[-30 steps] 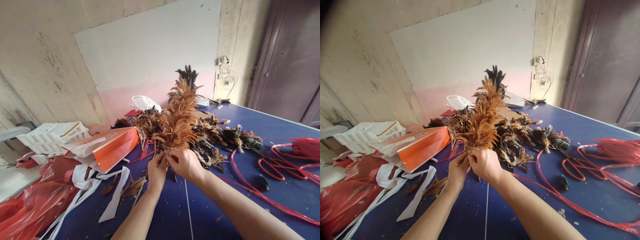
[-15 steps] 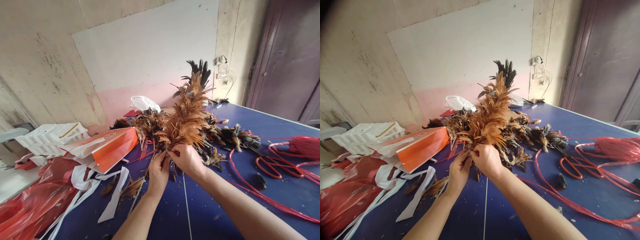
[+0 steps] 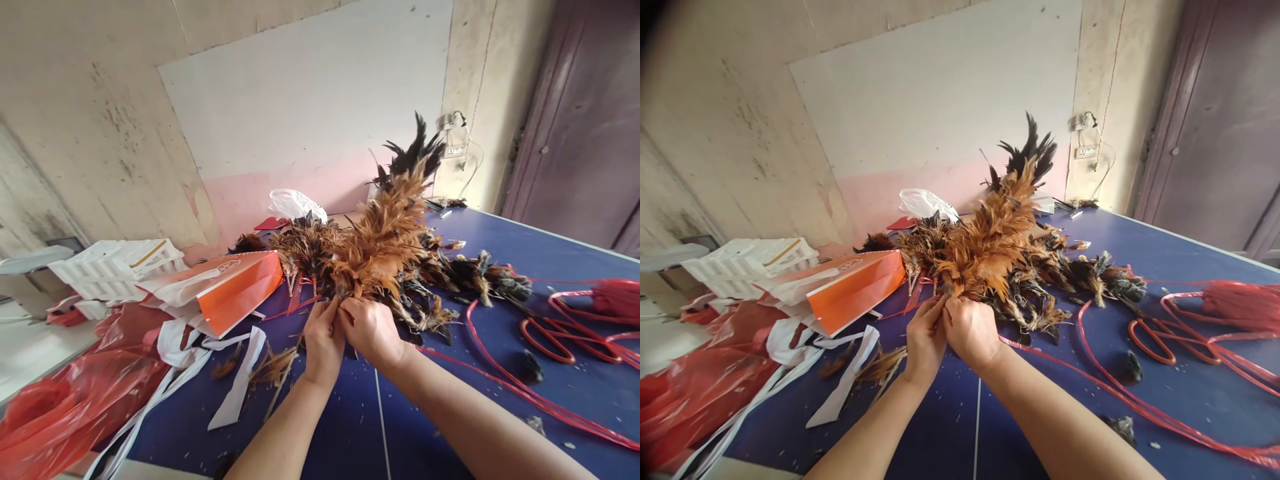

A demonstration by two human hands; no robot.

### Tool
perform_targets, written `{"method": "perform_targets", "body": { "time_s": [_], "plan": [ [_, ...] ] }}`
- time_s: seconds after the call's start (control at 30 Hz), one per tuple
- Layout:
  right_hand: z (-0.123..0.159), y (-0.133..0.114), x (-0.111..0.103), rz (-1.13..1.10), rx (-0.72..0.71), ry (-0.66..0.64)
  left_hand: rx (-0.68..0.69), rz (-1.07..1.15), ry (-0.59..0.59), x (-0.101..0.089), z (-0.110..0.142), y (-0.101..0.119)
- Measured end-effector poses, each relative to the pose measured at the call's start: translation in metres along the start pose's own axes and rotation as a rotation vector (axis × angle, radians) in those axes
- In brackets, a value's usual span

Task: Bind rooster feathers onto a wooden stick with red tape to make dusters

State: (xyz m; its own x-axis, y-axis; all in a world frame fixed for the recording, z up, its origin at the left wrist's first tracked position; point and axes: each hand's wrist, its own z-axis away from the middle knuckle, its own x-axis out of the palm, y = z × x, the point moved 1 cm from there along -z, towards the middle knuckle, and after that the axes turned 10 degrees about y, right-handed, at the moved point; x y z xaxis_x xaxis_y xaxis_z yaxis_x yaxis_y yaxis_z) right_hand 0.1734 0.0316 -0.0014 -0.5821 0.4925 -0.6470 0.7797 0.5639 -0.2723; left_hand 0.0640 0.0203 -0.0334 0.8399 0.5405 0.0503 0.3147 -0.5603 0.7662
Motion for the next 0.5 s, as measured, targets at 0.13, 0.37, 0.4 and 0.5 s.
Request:
{"method": "perform_targets", "body": {
  "time_s": [0.13, 0.37, 0.4, 0.5],
  "plan": [
    [0.001, 0.004, 0.004, -0.097, 0.136, -0.003, 0.049, -0.063, 0.005, 0.0, -0.003, -0.001],
    [0.002, -0.004, 0.006, -0.098, 0.02, -0.001, 0.271, -0.33, -0.013, -0.009, -0.014, -0.013],
    [0.003, -0.006, 0.006, -0.079, 0.001, -0.01, 0.279, -0.37, -0.035, -0.009, -0.014, -0.015],
    [0.004, -0.009, 0.001, -0.063, -0.061, -0.057, 0.282, -0.436, -0.106, -0.009, -0.013, -0.018]
  ]
}}
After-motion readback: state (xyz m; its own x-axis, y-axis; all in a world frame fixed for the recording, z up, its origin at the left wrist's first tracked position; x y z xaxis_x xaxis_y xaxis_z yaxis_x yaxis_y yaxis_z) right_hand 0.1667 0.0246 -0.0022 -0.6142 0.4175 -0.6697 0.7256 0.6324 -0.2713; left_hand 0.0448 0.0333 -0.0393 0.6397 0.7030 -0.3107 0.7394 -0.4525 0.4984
